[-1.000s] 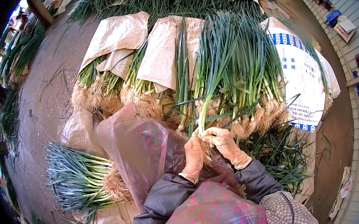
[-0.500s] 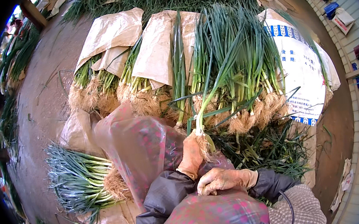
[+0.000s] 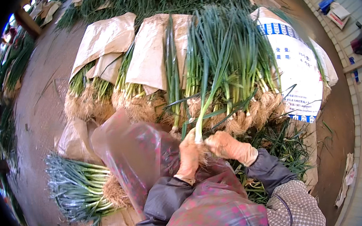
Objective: The person cleans and sorts leeks by hand, removing dry or dirty outer layers from the stalks and green tops before placing them onto sheets on the ground.
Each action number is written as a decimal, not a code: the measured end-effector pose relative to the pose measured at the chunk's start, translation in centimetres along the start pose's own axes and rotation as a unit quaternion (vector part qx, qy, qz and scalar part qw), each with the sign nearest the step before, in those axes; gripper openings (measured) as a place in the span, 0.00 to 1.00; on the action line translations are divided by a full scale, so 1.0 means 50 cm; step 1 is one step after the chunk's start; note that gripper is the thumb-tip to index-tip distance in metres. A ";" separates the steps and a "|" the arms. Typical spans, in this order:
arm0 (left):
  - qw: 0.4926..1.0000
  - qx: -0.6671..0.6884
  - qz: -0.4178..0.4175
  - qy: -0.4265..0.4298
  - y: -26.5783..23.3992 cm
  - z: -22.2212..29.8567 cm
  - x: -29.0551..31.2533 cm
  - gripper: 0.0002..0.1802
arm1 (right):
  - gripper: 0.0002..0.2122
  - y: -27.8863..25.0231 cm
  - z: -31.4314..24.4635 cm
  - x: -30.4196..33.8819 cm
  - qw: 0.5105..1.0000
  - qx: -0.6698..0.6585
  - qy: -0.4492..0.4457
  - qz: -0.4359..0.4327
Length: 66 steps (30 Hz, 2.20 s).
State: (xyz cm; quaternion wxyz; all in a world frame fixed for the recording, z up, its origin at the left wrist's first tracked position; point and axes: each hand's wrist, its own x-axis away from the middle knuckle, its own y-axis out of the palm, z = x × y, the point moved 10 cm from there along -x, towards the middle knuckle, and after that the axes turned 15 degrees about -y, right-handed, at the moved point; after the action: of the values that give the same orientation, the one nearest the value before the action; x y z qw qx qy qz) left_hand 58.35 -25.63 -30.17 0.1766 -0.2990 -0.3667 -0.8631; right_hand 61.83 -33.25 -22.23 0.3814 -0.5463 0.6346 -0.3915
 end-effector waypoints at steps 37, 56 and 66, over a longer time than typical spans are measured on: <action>0.973 0.049 -0.180 -0.136 0.088 0.018 0.056 0.20 | 0.08 -0.031 -0.036 0.044 0.977 0.052 0.145 0.145; 0.975 0.159 -0.094 -0.126 0.001 -0.022 0.016 0.12 | 0.13 -0.063 -0.048 0.124 0.709 -0.533 0.309 0.343; 0.974 0.171 -0.084 -0.125 0.024 -0.018 0.024 0.10 | 0.41 -0.136 0.197 0.038 0.927 0.095 0.352 0.091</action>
State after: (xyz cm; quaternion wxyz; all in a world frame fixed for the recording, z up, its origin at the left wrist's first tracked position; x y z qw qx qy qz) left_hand 57.71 -27.19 -29.25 0.1045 -0.3376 -0.5520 -0.7553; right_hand 73.29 -36.58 -20.11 0.2174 -0.2741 0.7351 -0.5807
